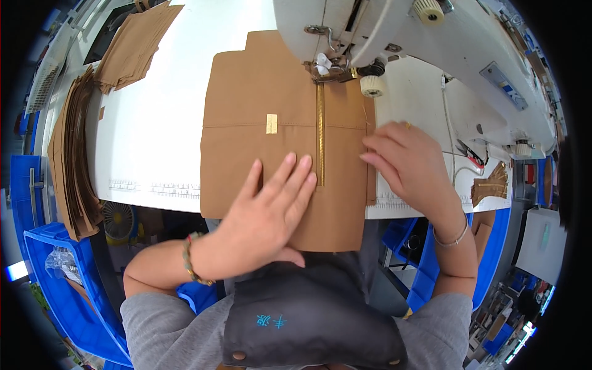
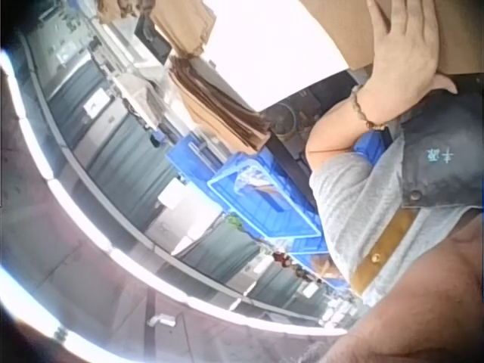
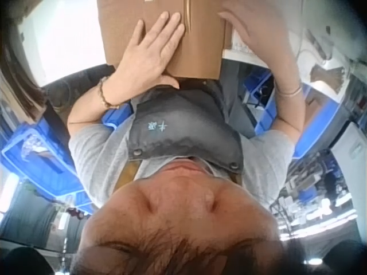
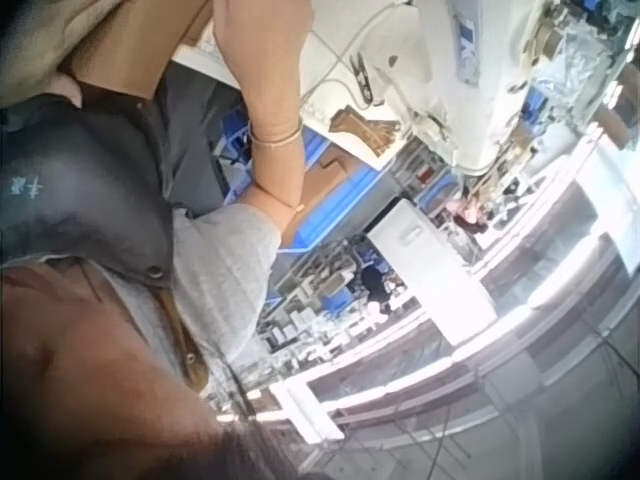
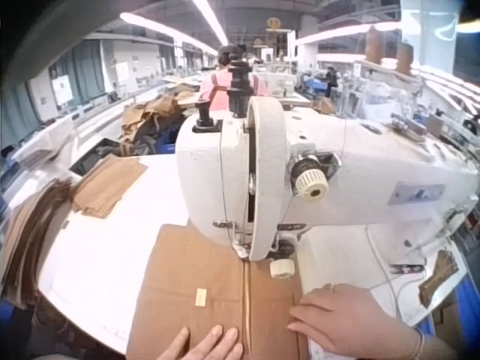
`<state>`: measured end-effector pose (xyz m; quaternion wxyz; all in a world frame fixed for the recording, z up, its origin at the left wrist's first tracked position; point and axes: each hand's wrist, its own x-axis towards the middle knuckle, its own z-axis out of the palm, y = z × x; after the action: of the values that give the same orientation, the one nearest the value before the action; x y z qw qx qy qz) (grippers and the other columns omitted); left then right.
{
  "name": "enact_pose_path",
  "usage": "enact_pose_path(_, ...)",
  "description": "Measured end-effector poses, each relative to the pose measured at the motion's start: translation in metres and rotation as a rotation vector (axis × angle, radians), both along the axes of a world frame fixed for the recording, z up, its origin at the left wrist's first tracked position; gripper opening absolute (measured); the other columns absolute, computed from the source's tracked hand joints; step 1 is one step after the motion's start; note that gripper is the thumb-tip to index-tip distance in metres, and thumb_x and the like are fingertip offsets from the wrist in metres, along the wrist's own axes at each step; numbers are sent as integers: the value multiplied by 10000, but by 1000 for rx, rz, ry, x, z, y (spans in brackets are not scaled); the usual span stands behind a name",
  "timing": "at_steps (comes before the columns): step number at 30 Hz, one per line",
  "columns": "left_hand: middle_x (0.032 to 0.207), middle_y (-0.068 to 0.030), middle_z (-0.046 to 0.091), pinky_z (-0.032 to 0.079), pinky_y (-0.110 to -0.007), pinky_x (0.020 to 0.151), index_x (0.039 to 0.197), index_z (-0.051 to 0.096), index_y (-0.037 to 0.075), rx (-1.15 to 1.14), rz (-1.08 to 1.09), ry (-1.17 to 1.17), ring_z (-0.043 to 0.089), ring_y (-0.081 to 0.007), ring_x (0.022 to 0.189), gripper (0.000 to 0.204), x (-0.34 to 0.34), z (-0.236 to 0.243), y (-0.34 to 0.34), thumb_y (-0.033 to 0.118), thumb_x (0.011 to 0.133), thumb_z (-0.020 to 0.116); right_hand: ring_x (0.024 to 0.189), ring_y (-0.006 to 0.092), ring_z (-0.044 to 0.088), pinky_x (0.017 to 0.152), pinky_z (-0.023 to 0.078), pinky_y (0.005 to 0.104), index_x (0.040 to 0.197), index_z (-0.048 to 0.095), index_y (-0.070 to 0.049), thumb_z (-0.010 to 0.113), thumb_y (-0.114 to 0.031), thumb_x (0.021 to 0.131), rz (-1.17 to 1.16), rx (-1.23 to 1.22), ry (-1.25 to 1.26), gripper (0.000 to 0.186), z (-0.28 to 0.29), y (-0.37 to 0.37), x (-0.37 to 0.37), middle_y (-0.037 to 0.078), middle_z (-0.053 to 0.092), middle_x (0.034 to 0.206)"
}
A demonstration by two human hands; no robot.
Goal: Sewing a zipper and leather panels together using an industrial sewing machine.
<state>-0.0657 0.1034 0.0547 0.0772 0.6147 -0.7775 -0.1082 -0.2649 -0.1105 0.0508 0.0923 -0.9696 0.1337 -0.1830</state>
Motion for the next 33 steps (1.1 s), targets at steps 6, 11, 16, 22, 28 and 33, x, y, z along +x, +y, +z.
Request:
enact_pose_path(6, 1470, -199, 614, 480, -494, 1105, 1395, 616, -11, -110, 80, 117, 610, -327, 1352, 589, 16, 3, -3, 185, 852, 734, 802, 279, 649, 682, 530, 391, 837, 653, -65, 800, -114, 806, 63, 247, -66, 158, 1, 34, -34, 69, 662, 964)
enact_pose_path(11, 1057, -220, 755, 572, -391, 877, 1260, 685, -74, 57, 368, 883, 735, -343, 954, 350, 32, 30, -2, 110, 982, 581, 889, 275, 680, 741, 565, 377, 935, 676, -49, 832, -94, 729, 178, 143, -225, 262, -20, 62, -14, 90, 660, 1057)
enact_pose_path(16, 973, -223, 747, 565, -353, 792, 1215, 702, -74, -23, 321, 814, 725, -287, 855, 326, 29, 37, -8, 154, 1034, 555, 919, 253, 678, 748, 572, 354, 1020, 706, 0, 775, -111, 764, 218, -78, -203, 287, -32, 74, 7, 91, 638, 1062)
enact_pose_path(22, 845, -190, 722, 537, -341, 688, 1156, 714, -65, 70, 387, 818, 650, -239, 709, 296, 31, 35, -8, 162, 1037, 566, 902, 252, 681, 699, 568, 331, 991, 706, 22, 699, -90, 778, 232, -142, -198, 242, -34, 74, 10, 106, 648, 976)
enact_pose_path(28, 833, -188, 721, 537, -333, 682, 1146, 719, -61, 46, 370, 875, 656, -216, 709, 288, 30, 31, -9, 158, 1044, 561, 886, 253, 686, 662, 578, 321, 976, 705, 29, 701, -84, 744, 267, -160, -252, 258, -37, 74, 15, 119, 672, 1001)
enact_pose_path(33, 928, -197, 744, 573, -352, 773, 1194, 711, -43, 158, 471, 925, 725, -283, 814, 302, 28, 24, -5, 161, 990, 623, 952, 274, 687, 741, 604, 361, 1006, 718, 4, 728, -121, 729, 267, -150, -187, 304, -44, 78, 3, 115, 678, 1015)
